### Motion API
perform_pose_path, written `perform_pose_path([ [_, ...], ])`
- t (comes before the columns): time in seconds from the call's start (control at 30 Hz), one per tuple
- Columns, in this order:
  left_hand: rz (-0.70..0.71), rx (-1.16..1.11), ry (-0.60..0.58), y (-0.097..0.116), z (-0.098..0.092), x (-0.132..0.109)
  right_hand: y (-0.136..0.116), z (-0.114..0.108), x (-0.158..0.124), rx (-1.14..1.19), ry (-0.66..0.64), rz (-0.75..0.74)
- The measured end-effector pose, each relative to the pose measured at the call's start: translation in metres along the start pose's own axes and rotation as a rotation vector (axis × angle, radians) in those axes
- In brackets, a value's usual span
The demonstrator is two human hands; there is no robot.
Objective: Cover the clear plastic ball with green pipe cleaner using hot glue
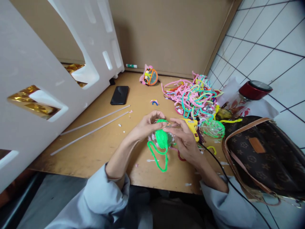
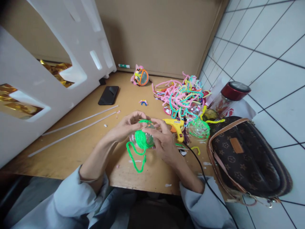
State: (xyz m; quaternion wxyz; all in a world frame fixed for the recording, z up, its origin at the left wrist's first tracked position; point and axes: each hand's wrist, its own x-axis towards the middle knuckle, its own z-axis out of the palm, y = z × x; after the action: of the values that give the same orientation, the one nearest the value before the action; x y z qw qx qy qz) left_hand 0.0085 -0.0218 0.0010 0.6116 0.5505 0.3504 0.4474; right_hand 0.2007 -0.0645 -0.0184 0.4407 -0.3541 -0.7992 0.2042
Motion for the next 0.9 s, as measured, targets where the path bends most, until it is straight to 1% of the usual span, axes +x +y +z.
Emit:
perform_pose_path([
  [0.1, -0.004, -0.016, -0.016, 0.002, 0.001, -0.001, 0.000, -0.001, 0.000, 0.001, -0.013, -0.017],
  [0.47, -0.007, -0.054, -0.017, 0.002, 0.003, -0.004, 0.001, -0.003, 0.000, -0.009, -0.026, -0.048],
  [0.63, 0.000, -0.015, -0.017, 0.001, -0.002, -0.006, 0.001, -0.005, -0.002, 0.000, -0.029, -0.035],
  [0.83, 0.097, 0.086, -0.145, 0.002, -0.011, -0.008, 0.003, -0.010, -0.002, 0.044, -0.006, -0.003],
  [0.9, 0.093, 0.169, -0.176, 0.004, -0.013, -0.009, 0.004, -0.011, -0.002, 0.048, -0.003, -0.008],
])
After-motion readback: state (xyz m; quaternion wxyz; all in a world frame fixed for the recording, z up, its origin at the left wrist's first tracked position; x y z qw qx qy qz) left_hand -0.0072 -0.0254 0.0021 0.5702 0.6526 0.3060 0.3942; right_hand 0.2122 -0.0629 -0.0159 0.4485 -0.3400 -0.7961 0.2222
